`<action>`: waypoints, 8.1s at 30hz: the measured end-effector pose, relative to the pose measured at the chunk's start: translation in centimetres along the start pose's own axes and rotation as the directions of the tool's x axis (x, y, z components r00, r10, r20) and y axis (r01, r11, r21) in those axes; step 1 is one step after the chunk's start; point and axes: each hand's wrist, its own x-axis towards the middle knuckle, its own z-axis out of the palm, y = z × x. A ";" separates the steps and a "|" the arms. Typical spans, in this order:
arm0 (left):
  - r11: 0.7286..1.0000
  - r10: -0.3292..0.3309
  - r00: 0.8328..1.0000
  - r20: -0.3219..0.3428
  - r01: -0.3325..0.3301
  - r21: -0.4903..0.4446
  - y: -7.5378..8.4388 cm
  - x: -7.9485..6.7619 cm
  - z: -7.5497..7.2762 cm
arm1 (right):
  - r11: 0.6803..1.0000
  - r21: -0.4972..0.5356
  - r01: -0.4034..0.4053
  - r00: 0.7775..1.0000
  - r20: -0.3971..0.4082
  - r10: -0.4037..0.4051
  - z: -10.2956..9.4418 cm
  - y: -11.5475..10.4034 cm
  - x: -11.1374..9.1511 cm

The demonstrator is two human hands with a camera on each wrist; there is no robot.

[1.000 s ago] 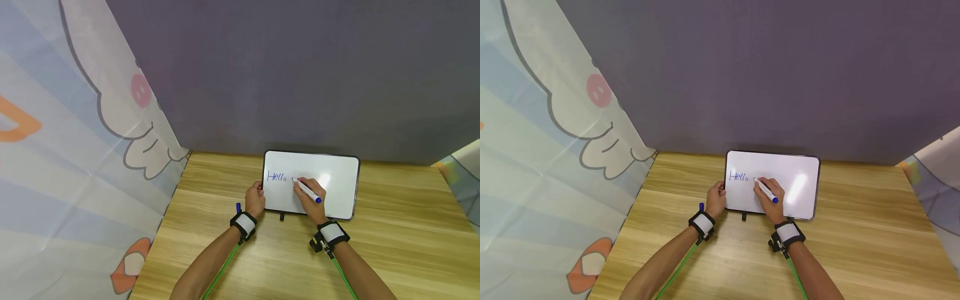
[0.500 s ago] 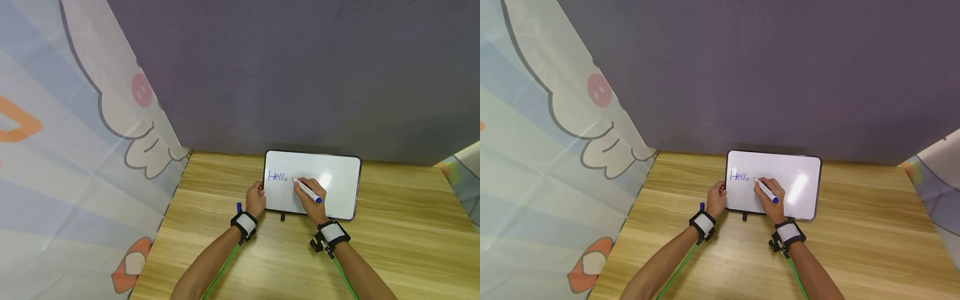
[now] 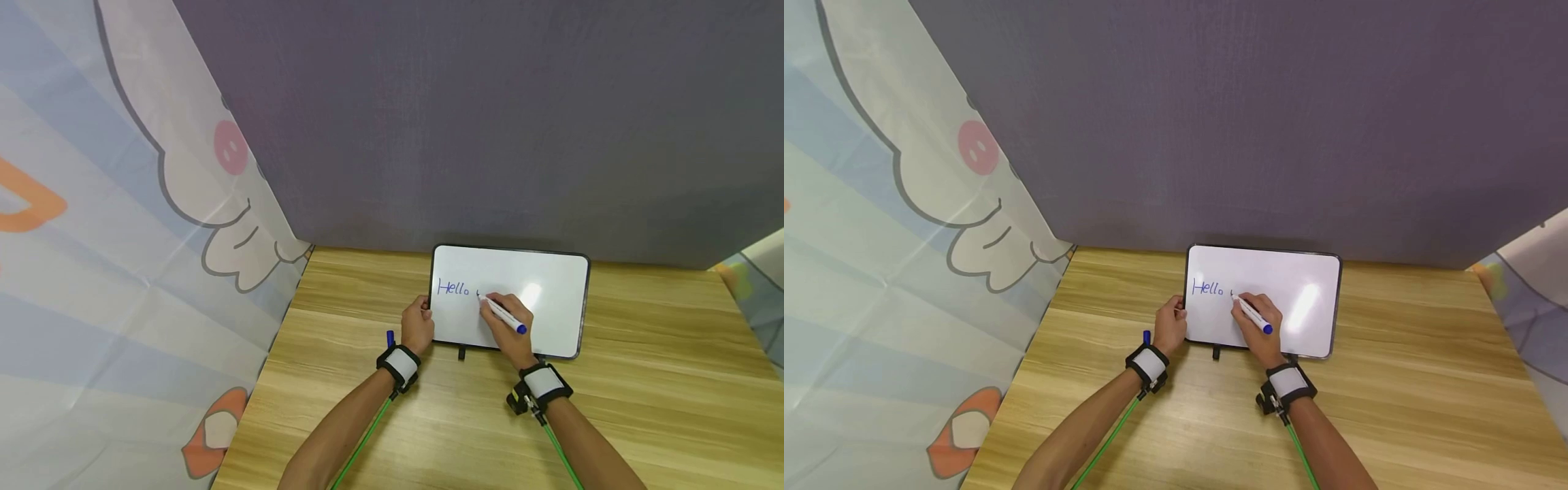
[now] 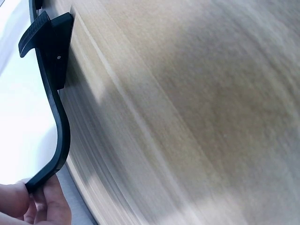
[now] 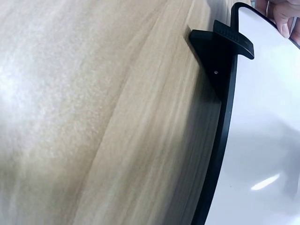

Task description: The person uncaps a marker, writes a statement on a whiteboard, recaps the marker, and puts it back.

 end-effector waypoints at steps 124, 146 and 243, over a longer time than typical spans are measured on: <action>0.999 -0.036 0.999 0.033 0.036 -0.011 0.2 0.0 -0.3 | 0.998 -0.021 -0.066 0.997 -0.052 0.065 -1.4 -2.3 0.5; 1.000 -0.018 1.000 0.020 0.018 -0.001 0.1 0.3 0.0 | 0.999 0.002 -0.053 0.996 -0.069 0.053 -1.6 -0.6 0.6; 0.999 -0.037 0.999 0.039 0.037 -0.004 0.3 -0.1 -0.1 | 0.996 0.085 -0.024 0.995 -0.092 0.032 -2.1 2.2 0.2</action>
